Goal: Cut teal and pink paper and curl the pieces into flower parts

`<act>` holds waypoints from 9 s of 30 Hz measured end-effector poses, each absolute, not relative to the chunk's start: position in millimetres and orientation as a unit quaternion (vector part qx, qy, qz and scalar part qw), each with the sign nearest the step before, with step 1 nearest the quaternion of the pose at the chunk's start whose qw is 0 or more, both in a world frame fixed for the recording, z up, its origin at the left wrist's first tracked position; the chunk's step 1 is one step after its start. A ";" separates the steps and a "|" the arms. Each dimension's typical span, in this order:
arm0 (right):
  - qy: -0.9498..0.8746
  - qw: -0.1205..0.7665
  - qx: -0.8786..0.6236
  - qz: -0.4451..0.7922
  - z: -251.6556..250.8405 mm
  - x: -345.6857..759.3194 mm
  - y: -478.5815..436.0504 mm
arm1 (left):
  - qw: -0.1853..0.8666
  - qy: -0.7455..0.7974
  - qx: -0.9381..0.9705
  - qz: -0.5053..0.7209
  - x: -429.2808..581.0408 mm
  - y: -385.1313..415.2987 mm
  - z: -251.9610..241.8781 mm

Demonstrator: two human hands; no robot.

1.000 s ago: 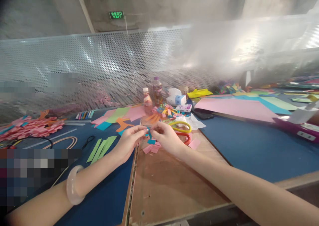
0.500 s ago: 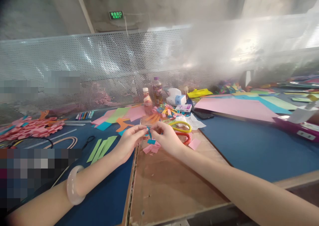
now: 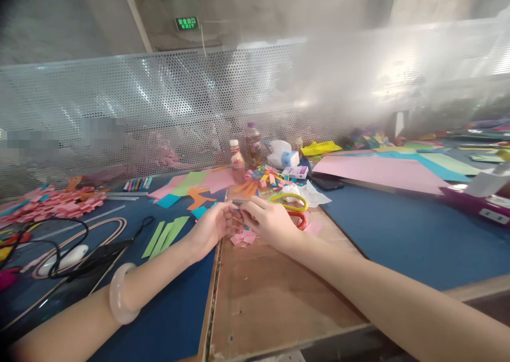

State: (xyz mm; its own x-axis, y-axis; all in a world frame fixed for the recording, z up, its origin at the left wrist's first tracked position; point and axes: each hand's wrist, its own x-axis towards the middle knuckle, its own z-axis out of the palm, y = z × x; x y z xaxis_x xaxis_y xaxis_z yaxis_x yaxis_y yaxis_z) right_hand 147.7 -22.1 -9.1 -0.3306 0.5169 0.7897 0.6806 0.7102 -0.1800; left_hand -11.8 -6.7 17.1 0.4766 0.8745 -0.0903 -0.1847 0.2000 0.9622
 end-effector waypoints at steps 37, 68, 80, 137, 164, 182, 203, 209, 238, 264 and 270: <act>-0.831 0.412 -0.365 -0.077 -8.7 147.8 -23.2 | 0.540 0.370 0.649 0.387 -11.3 -9.9 15.3; -0.715 0.493 -0.477 0.137 9.4 151.6 -18.5 | 0.525 0.382 0.653 0.390 -13.8 -6.8 16.3; -0.600 0.448 -0.449 0.488 13.1 147.5 -24.8 | 0.507 0.370 0.697 0.346 -14.3 -8.2 16.6; -0.547 0.540 -0.407 0.493 4.0 139.6 -28.6 | 0.279 0.364 0.774 0.436 -14.4 -14.8 18.7; -0.517 0.543 -0.386 0.537 3.1 140.8 -27.4 | 0.369 0.394 0.715 0.443 -15.5 -8.9 15.0; -0.589 0.531 -0.420 0.441 6.9 139.0 -29.5 | 0.475 0.370 0.682 0.414 -16.5 -6.8 16.1; -0.632 0.506 -0.446 0.382 8.1 136.1 -30.1 | 0.478 0.376 0.709 0.359 -15.5 -4.0 10.7; -0.653 0.499 -0.450 0.349 4.4 140.6 -26.5 | 0.488 0.383 0.694 0.365 -16.0 -4.0 11.1; -0.720 0.422 -0.455 0.310 -4.4 137.8 -21.2 | 0.564 0.377 0.570 0.464 -18.7 3.1 8.8; -0.740 0.458 -0.484 0.087 -2.6 141.2 -22.6 | 0.470 0.413 0.655 0.423 -16.3 -1.7 14.8; -0.752 0.464 -0.468 0.032 -5.8 143.3 -19.4 | 0.447 0.389 0.690 0.415 -16.8 -2.5 15.3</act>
